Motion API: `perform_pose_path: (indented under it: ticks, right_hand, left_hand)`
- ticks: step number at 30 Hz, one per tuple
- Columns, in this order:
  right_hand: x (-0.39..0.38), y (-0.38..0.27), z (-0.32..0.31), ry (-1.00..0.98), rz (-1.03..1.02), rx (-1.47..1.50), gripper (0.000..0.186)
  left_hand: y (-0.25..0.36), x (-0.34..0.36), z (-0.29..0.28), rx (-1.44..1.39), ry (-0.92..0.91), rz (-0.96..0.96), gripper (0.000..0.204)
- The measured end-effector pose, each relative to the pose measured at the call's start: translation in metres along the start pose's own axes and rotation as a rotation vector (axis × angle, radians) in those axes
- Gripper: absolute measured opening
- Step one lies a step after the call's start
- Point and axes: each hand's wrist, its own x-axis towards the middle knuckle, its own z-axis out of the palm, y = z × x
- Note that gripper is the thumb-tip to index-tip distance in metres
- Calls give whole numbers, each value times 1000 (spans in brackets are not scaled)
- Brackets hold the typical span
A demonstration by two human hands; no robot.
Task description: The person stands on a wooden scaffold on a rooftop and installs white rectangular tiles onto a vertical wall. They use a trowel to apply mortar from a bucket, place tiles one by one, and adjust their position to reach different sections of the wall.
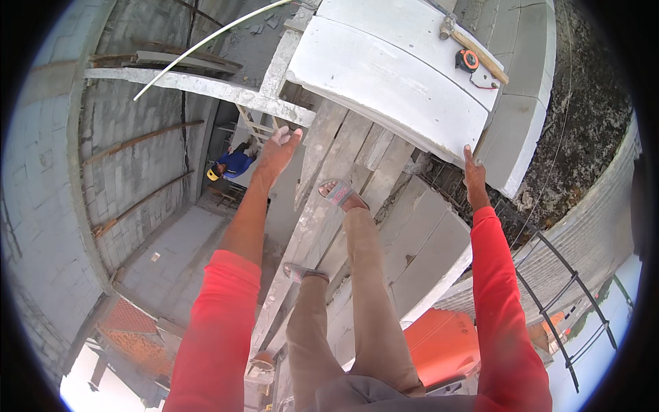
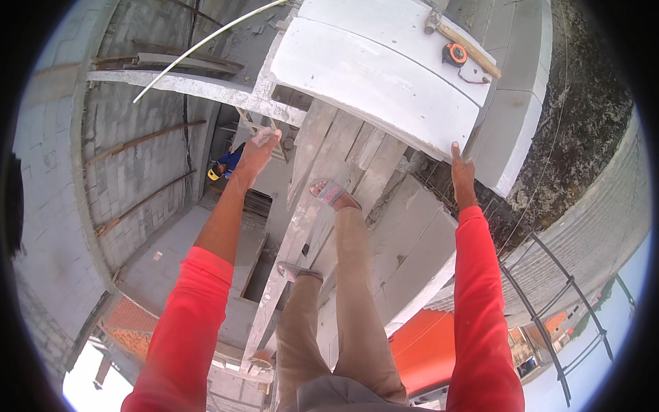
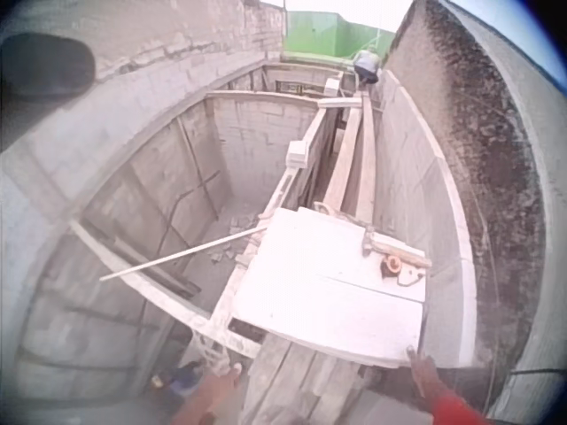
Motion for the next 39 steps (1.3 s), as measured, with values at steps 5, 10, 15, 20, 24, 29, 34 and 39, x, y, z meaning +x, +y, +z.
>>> perform_pose_path:
  ticks: [5,10,15,20,24,29,34,39]
  right_hand:
    - [27,-15,32,74,168,262,123]
    - [27,-9,63,337,57,266,121]
    - [-12,0,61,378,141,159,102]
    - [-55,-26,-4,344,151,102,81]
    - [-50,-123,-50,342,-270,-539,92]
    - [-53,-238,-2,-170,-1016,-679,115]
    - [-42,-284,23,-165,-1021,-972,119]
    - [-31,-296,27,-299,-925,-968,113]
  left_hand:
    - [85,122,10,-246,206,100,113]
    - [87,163,27,-323,273,154,123]
    - [93,138,26,-384,327,119,118]
    - [123,52,2,-119,376,-25,105]
    - [184,31,9,24,487,-53,95]
    - [223,28,8,-171,389,25,96]
    - [117,-46,16,-226,289,253,66]
    - [-102,-235,53,58,186,-316,57]
